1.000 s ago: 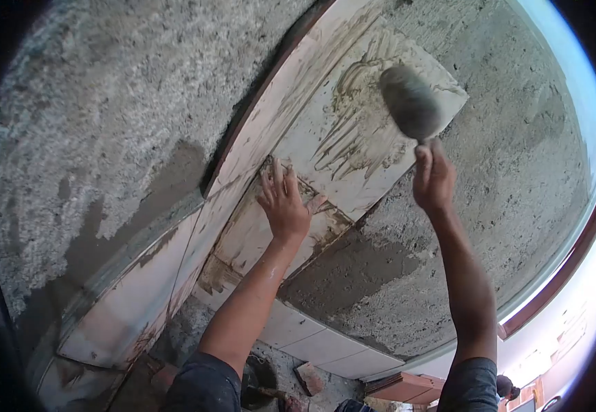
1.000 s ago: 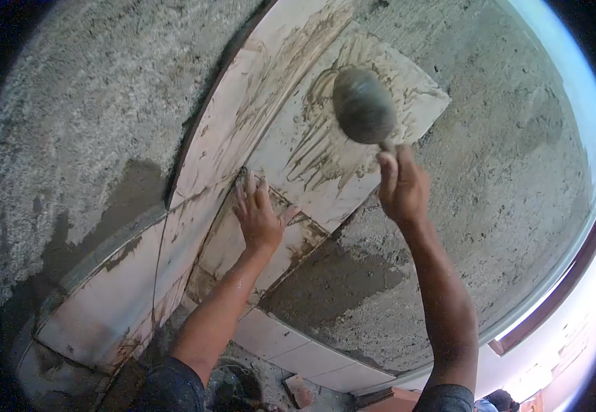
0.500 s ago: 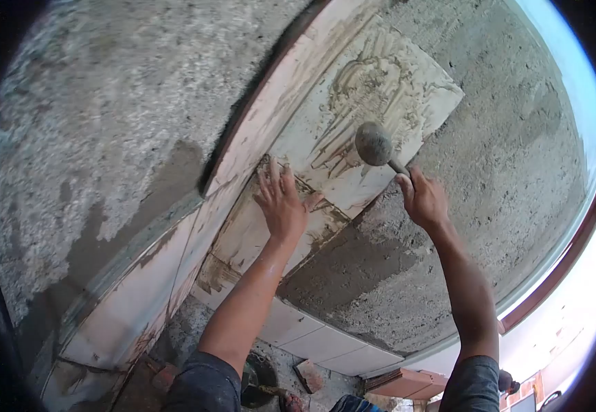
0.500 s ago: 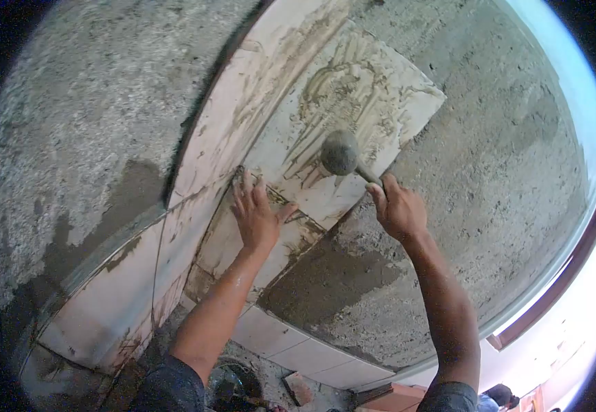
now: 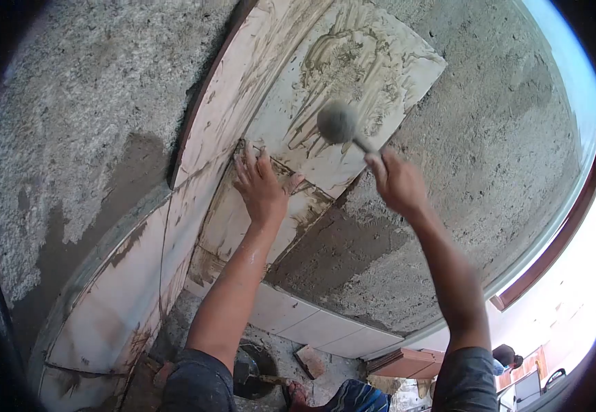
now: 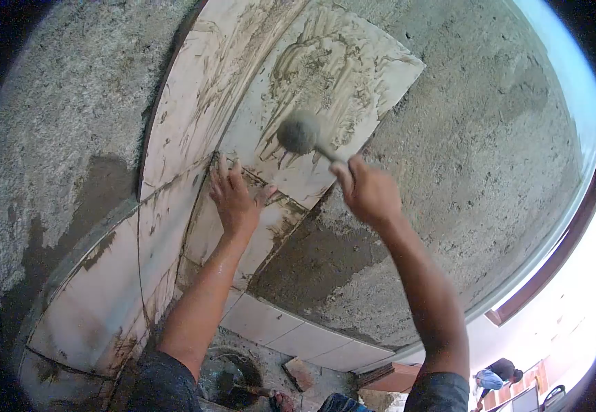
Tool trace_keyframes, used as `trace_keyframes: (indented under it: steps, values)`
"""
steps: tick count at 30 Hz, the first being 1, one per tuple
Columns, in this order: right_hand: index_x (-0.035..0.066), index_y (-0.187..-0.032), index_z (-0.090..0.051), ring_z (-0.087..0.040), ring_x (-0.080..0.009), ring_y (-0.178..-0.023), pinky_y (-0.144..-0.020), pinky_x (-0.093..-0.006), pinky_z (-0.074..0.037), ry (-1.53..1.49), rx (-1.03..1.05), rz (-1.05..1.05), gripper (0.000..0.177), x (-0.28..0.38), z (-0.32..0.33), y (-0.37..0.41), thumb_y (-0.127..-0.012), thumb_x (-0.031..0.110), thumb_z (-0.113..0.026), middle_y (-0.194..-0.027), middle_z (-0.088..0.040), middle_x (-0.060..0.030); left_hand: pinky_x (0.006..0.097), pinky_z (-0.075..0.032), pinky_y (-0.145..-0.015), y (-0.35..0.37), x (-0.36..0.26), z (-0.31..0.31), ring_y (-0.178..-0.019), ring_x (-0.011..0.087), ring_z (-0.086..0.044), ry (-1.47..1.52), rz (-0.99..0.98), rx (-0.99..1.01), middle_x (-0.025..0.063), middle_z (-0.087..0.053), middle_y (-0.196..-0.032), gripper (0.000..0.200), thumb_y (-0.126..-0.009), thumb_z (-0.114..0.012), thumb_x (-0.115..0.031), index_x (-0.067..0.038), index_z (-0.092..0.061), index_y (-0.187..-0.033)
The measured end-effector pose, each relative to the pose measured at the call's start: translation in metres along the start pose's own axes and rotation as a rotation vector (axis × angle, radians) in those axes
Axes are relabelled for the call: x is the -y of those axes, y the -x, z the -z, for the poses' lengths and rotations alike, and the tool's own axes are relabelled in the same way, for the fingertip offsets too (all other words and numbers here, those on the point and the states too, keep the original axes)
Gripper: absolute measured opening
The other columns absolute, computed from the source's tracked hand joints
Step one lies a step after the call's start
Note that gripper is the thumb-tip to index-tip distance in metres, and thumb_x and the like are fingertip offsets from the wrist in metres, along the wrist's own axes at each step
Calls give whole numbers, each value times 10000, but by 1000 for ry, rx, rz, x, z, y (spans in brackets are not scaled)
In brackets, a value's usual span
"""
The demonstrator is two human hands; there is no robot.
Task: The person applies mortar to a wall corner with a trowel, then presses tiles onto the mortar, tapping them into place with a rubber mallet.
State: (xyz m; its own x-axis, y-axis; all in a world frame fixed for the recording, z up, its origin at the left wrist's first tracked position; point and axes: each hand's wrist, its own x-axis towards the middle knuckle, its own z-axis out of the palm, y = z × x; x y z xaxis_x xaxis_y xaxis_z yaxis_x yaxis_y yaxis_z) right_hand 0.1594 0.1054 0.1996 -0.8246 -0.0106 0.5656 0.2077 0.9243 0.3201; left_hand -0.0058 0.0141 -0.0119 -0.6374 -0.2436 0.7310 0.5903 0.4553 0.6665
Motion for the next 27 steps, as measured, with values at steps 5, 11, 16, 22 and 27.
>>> trace_keyframes:
  steps: [5,11,16,22,27]
  values:
    - [53,-951,-551,-613,-485,-665,-577,-536,-474,-321,29,-51,314,0,-73,132,-1009,361,-529,-693,-610,-245,701,-357,-1015,3,4,-2,-1421,486,-273,54,-12,-29,202,-222,-1599,938,-812,-635,-681,-67,-355,-1464]
    - [6,-946,-594,-587,-297,-652,-640,-442,-457,-868,403,-575,414,70,-167,373,-1055,372,-435,-725,-602,-160,617,-257,-1127,8,13,2,-1421,500,-249,34,-96,50,240,-226,-1593,896,-876,-628,-621,-40,-333,-1490]
    - [72,-854,-581,-483,-77,-602,-540,-273,-400,-1213,525,-1060,469,153,-154,458,-1058,464,-427,-672,-517,12,602,-233,-1149,21,25,0,-1434,495,-230,10,-171,83,241,-212,-1601,845,-909,-630,-549,-41,-320,-1509]
    - [105,-1393,-576,-448,-382,-1377,-1111,-464,-359,-885,876,-1149,822,186,-105,381,-954,737,-285,-1390,-559,-245,571,-227,-1166,22,27,14,-1440,474,-236,21,-242,115,218,-210,-1612,802,-912,-661,-455,-39,-331,-1513]
    - [93,-810,-550,-409,-70,-566,-499,-260,-326,-1459,428,-992,493,179,-162,376,-1051,505,-429,-657,-472,40,516,-288,-1160,25,34,32,-1447,448,-251,94,-247,196,197,-209,-1619,763,-884,-705,-319,-55,-350,-1505]
